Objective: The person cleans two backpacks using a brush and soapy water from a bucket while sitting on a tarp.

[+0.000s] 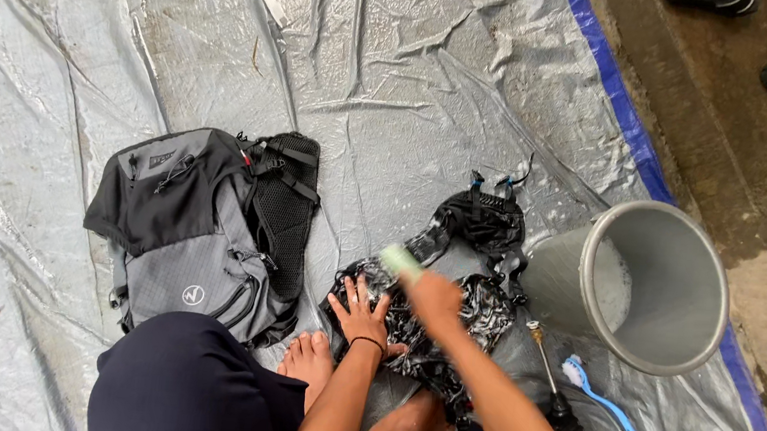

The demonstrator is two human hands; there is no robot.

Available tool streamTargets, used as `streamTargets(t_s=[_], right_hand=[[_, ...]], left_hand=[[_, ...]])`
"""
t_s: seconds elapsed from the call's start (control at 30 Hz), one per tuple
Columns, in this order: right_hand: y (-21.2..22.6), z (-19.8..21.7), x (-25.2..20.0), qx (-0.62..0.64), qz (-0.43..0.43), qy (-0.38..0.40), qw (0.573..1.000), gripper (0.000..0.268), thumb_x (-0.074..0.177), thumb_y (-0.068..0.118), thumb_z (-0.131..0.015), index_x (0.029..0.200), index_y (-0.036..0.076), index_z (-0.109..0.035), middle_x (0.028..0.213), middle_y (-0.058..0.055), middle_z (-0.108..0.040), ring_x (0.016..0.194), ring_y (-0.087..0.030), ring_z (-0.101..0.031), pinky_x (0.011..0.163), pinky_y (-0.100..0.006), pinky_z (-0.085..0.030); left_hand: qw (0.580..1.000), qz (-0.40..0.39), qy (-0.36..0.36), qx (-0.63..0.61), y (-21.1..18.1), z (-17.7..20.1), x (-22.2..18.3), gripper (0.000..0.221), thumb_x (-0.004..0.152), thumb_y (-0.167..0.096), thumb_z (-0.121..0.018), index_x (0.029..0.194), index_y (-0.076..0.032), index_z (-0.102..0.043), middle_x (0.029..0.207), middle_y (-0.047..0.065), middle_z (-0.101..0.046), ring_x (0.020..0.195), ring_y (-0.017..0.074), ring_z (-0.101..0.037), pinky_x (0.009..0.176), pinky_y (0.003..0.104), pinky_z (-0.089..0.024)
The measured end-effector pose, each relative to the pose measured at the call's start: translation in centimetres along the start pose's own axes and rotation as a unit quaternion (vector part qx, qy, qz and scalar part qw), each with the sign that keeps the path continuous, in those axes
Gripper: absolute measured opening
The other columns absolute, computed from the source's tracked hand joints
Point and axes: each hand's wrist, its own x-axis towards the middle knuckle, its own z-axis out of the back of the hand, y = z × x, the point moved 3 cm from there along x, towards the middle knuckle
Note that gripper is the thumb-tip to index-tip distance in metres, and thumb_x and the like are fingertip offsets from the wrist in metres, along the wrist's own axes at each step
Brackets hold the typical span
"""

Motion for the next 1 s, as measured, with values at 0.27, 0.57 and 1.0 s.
streamTargets(t_s=[0.27, 0.57, 1.0], right_hand=[[-0.9, 4.9, 4.5, 0.001, -0.019, -0.012, 1.0, 0.086, 0.103, 0.081, -0.033, 0.11, 0.012, -0.083, 0.102, -0.021, -0.082, 0.112, -0.047, -0.077, 0.092, -0.064, -0.059], [4.6, 6.3, -4.9, -0.125, 0.155, 0.095, 0.975, 0.079, 0.103, 0.074, -0.045, 0.114, 0.004, -0.08, 0.111, -0.024, -0.082, 0.114, -0.044, -0.078, 0.099, -0.059, -0.058], [-0.1, 2.9, -1.3, -0.223, 0.236, -0.057, 0.944, 0.069, 0.101, 0.073, -0.05, 0.098, 0.011, -0.08, 0.09, -0.016, -0.083, 0.093, -0.037, -0.083, 0.084, -0.053, -0.064]], left_hand=[[0.999, 0.031, 0.023, 0.003, 0.2, 2.9, -3.6, 0.089, 0.103, -0.064, -0.058, 0.173, -0.048, -0.004, 0.179, 0.018, 0.028, 0.159, 0.0542, 0.031, 0.121, 0.084, 0.01], [1.0, 0.024, 0.02, 0.003, -0.2, 0.5, -1.1, 0.087, 0.108, -0.056, -0.053, 0.174, -0.041, 0.003, 0.179, 0.019, 0.026, 0.157, 0.0574, 0.031, 0.115, 0.09, 0.014], [0.999, 0.033, 0.016, -0.027, 0.0, 0.6, -1.7, 0.072, 0.107, -0.062, -0.051, 0.17, -0.046, -0.021, 0.181, 0.015, 0.021, 0.161, 0.0505, 0.029, 0.118, 0.086, 0.019]])
